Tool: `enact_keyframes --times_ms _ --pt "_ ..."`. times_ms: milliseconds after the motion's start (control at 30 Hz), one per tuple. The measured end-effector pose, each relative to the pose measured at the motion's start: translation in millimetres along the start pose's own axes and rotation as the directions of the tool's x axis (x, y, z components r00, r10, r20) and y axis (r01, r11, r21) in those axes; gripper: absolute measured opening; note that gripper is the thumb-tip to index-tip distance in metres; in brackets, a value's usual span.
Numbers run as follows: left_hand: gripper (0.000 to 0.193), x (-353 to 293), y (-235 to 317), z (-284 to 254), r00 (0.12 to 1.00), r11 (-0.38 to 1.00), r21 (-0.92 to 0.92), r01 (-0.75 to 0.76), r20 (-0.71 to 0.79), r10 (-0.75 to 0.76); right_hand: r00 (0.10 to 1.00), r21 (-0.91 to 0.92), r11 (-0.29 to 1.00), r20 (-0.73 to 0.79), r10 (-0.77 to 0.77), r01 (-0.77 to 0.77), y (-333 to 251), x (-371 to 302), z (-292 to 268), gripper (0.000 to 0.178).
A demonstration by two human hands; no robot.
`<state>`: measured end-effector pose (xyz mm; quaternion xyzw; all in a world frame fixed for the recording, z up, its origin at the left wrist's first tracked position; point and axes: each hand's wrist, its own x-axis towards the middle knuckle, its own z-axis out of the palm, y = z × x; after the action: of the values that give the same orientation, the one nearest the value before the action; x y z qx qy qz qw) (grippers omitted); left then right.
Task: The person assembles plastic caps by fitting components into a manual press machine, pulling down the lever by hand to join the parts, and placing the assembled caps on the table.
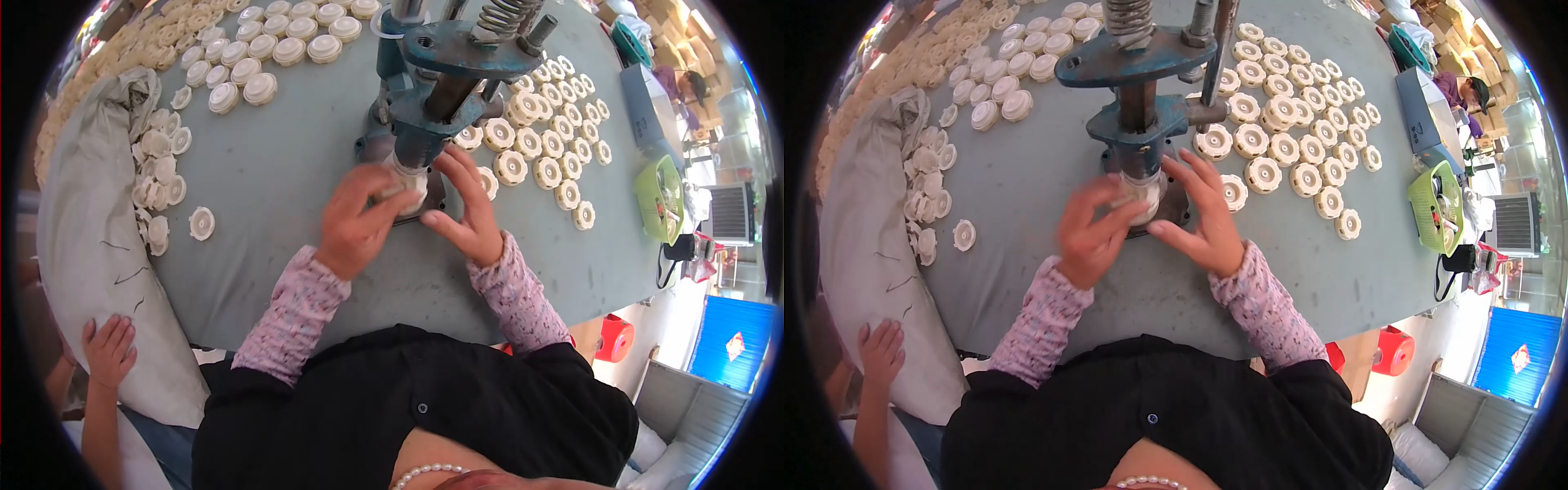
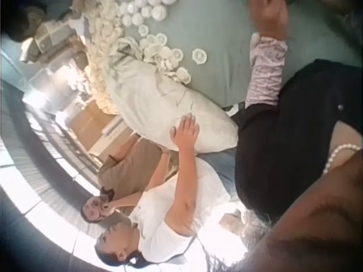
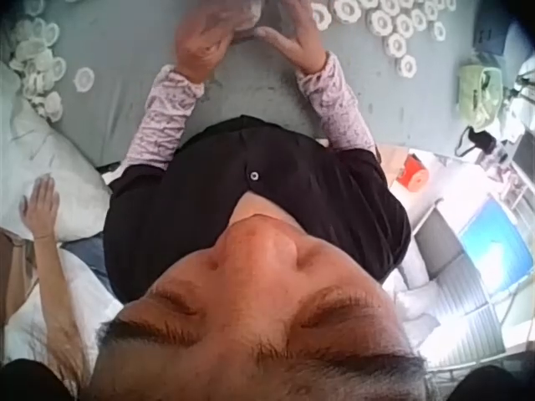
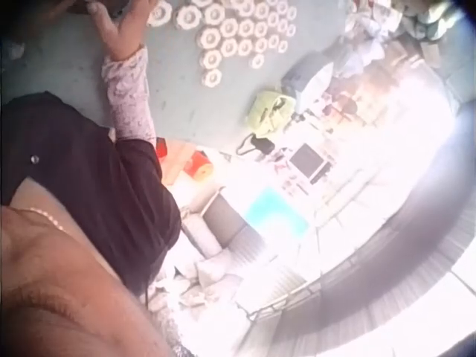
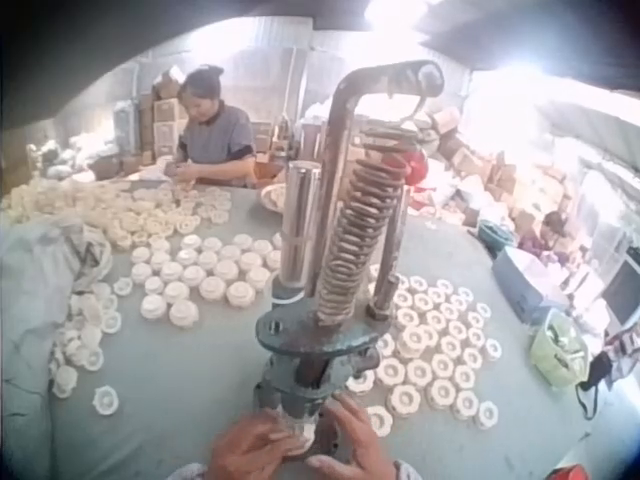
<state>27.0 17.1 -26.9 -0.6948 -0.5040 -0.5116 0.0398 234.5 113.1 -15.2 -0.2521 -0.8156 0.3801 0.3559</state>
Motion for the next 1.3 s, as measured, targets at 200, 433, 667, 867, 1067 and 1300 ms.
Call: enact_keyframes --times_ms 200,433,667,867,1067,1300 --pt "0.058 0.3 -13.9 -3.7 0.97 0.923 -0.3 0.24 0.051 -0.236 1.0 0.032 0.999 0.013 -0.028 0.027 33.7 26.2 10.7 0.074" --pt "0.069 7.3 -30.6 26.4 0.873 0.816 -0.316 0.484 0.244 -0.423 0.988 -0.067 0.992 0.125 -0.094 0.103 31.3 28.6 -0.1 0.064" --pt "0.072 -4.5 -17.0 46.5 0.907 0.899 -0.138 0.417 0.002 -0.42 0.984 -0.143 0.983 0.149 -0.094 0.115 33.8 24.4 4.0 0.071" --pt "0.072 -6.9 -12.8 49.9 0.899 0.897 -0.101 0.429 -0.042 -0.435 0.994 -0.143 0.989 0.103 -0.024 0.039 35.0 22.3 1.7 0.063" --pt "0.072 -4.7 -13.7 42.1 0.889 0.886 -0.067 0.459 0.038 -0.457 0.895 0.382 0.92 -0.436 0.091 0.092 -32.2 111.5 -76.0 0.031" --pt "0.08 -6.2 -16.6 42.4 0.889 0.889 -0.035 0.456 0.07 -0.453 0.922 0.618 0.785 0.288 -0.258 0.026 -136.7 137.5 -158.4 0.065"
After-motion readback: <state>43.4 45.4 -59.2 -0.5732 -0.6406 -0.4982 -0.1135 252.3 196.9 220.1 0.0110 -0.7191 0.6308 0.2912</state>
